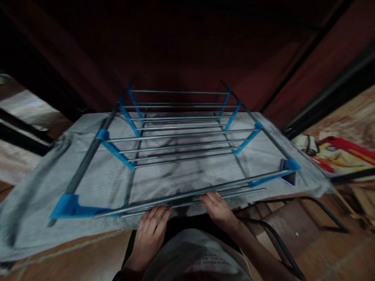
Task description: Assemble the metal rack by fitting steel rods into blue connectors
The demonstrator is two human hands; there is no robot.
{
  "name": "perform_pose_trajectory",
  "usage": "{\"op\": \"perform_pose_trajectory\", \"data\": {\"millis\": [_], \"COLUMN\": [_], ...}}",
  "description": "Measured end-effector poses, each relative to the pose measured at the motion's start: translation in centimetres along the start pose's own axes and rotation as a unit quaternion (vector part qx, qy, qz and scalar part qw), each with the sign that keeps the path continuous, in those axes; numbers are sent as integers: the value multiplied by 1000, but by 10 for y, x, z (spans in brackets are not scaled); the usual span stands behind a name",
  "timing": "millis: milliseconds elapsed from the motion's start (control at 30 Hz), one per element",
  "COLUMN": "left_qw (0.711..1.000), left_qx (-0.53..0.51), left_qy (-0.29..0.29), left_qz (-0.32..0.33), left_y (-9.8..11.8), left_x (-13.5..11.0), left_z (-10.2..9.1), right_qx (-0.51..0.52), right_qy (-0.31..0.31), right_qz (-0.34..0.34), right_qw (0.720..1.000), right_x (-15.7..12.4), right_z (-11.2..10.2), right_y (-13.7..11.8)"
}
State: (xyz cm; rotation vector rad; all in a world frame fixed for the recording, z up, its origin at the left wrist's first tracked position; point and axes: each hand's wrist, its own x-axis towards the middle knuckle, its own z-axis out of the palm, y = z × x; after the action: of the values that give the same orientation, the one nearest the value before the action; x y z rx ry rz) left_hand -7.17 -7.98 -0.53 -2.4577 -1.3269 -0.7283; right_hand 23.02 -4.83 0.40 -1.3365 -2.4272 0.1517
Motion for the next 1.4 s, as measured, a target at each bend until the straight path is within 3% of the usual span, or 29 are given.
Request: {"op": "perform_pose_trajectory", "data": {"millis": [133,233,533,1033,1400], "left_qw": [998,995,996,996,995], "left_qx": [-21,-17,-24,-42,-46], "left_qy": [-18,-37,-37,-10,-42], "left_qz": [59,86,82,74,75], "left_y": [1,0,-13,-8,-11], "left_x": [26,31,16,32,27], "left_z": [8,15,14,15,20], "right_qx": [-9,-12,-18,-25,-26], "right_qy": [0,-2,-11,-24,-28], "right_qz": [18,22,-23,-34,-36], "right_qw": [1000,1000,1000,999,999], "right_x": [3,3,15,19,18], "right_z": [-7,-13,-10,-9,-15], "right_y": [-3,-5,-8,2,3]}}
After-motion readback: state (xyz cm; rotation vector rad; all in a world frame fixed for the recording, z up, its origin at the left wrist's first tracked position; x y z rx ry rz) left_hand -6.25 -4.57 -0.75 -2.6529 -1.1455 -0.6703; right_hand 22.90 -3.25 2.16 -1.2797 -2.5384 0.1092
